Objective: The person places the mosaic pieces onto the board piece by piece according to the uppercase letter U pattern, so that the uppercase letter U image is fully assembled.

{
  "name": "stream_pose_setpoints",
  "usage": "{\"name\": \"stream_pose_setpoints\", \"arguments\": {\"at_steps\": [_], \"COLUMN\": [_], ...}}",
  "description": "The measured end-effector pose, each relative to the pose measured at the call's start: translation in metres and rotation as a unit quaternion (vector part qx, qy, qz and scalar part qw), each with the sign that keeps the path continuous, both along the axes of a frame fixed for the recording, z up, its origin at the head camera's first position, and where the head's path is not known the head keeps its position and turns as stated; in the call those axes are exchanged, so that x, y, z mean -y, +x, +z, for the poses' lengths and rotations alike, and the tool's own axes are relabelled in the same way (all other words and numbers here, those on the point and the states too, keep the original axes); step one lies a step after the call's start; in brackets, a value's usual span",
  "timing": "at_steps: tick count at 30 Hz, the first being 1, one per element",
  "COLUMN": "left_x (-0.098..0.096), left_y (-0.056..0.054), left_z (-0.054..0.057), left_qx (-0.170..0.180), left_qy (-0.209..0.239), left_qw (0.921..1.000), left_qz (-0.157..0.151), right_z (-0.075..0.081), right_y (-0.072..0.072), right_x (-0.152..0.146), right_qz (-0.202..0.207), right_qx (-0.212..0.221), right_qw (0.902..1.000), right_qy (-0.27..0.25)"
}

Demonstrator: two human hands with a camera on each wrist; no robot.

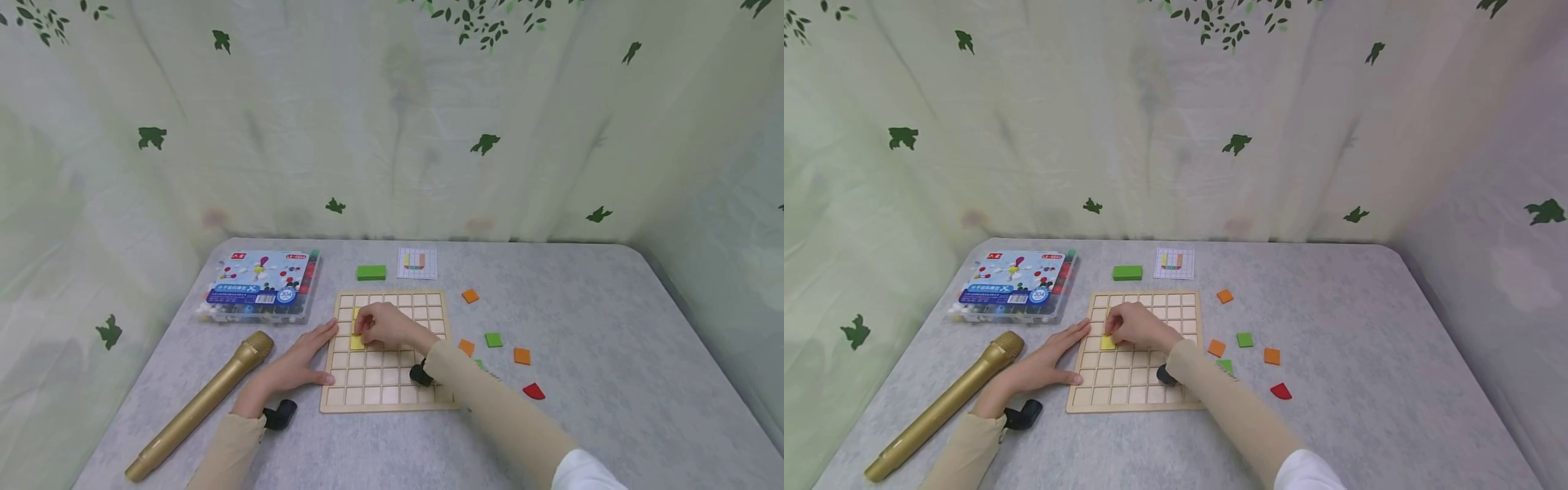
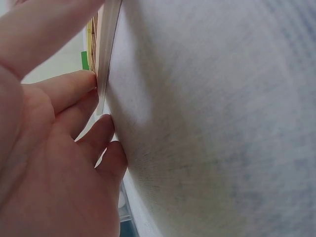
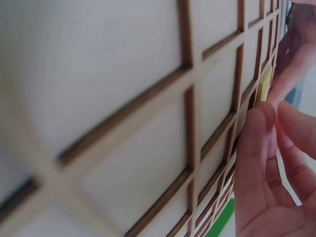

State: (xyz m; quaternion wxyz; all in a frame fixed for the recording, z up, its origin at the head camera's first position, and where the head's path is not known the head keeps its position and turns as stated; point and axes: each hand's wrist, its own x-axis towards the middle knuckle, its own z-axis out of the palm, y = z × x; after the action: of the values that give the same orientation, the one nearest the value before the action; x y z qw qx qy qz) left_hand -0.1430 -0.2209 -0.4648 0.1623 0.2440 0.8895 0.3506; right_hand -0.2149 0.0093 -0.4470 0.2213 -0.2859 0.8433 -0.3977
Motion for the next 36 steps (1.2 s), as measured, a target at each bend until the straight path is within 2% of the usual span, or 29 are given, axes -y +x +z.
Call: {"name": "stream_pose_setpoints", "arguments": {"at_steps": [4,8,16,28,36], "left_x": [-0.001,-0.001,-0.001,0.000,0.000], "left_y": [0.000,0.000,0.001,0.001,0.000], "left_z": [0.001,0.001,0.001,-0.001,-0.001], "left_qx": [0.000,0.000,-0.006,0.001,0.003], "left_qy": [0.000,-0.001,0.001,0.002,0.003], "left_qw": [1.0000,1.0000,1.0000,1.0000,1.0000], "left_qz": [0.002,0.002,-0.002,0.000,0.000], "right_z": [0.002,0.004,0.009,0.014,0.012], "right_y": [-0.002,-0.003,0.003,0.012,0.020], "right_x": [-0.014,-0.032,-0.074,-0.134,-0.170], "right_qz": [0.010,0.023,0.022,0.008,-0.009], "right_qx": [0.039,0.091,0.150,0.154,0.130], "right_qw": [0.9981,0.9912,0.9810,0.9824,0.9873], "right_qy": [-0.047,-0.094,-0.121,-0.106,-0.091]}}
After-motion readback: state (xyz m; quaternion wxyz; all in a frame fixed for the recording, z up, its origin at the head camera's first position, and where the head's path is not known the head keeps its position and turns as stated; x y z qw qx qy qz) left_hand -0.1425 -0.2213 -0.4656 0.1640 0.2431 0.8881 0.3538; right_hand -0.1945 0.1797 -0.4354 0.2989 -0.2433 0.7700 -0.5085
